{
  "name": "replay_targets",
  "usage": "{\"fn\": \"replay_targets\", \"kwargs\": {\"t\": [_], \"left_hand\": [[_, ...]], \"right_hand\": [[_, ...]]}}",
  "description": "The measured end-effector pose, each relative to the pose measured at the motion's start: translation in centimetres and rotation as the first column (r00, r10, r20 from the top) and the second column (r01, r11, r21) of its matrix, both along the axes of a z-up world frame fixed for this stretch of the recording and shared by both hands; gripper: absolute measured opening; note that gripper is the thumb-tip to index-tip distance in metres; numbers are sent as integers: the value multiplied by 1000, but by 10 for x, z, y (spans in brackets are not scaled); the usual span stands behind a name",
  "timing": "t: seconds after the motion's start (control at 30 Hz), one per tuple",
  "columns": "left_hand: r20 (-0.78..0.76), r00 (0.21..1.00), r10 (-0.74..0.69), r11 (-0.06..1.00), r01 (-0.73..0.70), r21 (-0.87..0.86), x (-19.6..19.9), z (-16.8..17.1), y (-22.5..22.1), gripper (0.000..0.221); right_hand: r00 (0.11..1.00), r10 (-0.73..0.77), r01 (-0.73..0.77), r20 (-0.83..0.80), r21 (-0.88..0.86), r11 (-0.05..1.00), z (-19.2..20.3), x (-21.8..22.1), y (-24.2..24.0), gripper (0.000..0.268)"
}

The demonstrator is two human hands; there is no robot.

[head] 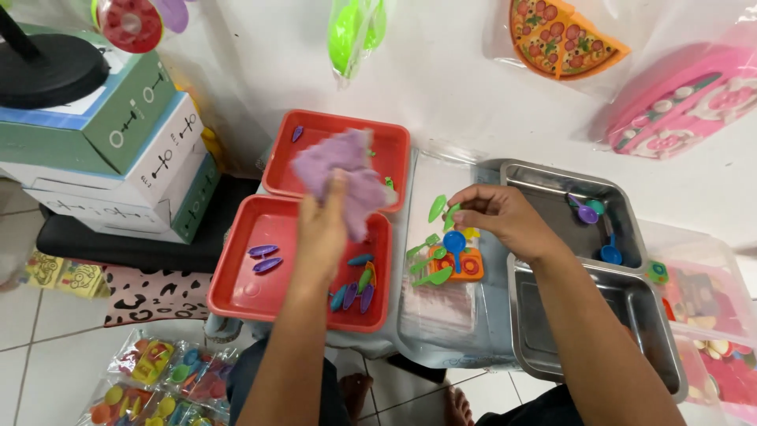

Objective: Packaging small plastic toy components into clear plastic bags at a packing station.

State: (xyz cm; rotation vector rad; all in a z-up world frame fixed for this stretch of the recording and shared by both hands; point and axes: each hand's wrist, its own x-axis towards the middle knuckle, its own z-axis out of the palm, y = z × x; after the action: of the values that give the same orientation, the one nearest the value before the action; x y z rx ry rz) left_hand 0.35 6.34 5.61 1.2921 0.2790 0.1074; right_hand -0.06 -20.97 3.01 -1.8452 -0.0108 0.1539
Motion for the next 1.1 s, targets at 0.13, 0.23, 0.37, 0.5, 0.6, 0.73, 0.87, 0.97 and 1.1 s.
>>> {"fn": "replay_targets", "kwargs": {"t": [0.13, 0.23, 0.37, 0.5, 0.6, 0.73, 0.87, 0.97, 1.1], "left_hand": [[-44, 989, -144, 964, 150, 219, -8, -9, -5, 50], [53, 998, 20, 994, -26, 104, 0, -5, 7, 55], [198, 966, 169, 984, -153, -94, 13, -8, 36, 52], [233, 930, 284, 946, -233, -224, 25, -23, 59, 56], [176, 877, 446, 838, -341, -426, 26, -8, 66, 68], [156, 811, 563, 755, -429, -495, 27, -10, 74, 65], [102, 838, 536, 765, -431, -480, 27, -8, 75, 66], [83, 841, 534, 751, -427, -503, 19, 1, 75, 67], [89, 843, 530, 754, -421, -504, 22, 0, 78, 65]], "right_hand": [[994, -37, 27, 107, 89, 996, 5, -4, -2, 28], [997, -22, 25, 76, -36, 999, -4, 1, 0, 30], [997, -57, 68, 41, -333, 940, -17, 13, 5, 44], [966, -120, 201, 228, -377, 904, -14, 21, 31, 42], [946, -29, 164, 323, -398, 903, -8, 31, 60, 26], [840, 285, 86, 462, -632, 770, -10, 62, 103, 21], [811, 476, -24, 340, -794, 608, -19, 96, 131, 30], [771, 583, -136, 257, -828, 544, -17, 103, 144, 34], [739, 654, -176, 163, -890, 421, -25, 121, 139, 30]]}}
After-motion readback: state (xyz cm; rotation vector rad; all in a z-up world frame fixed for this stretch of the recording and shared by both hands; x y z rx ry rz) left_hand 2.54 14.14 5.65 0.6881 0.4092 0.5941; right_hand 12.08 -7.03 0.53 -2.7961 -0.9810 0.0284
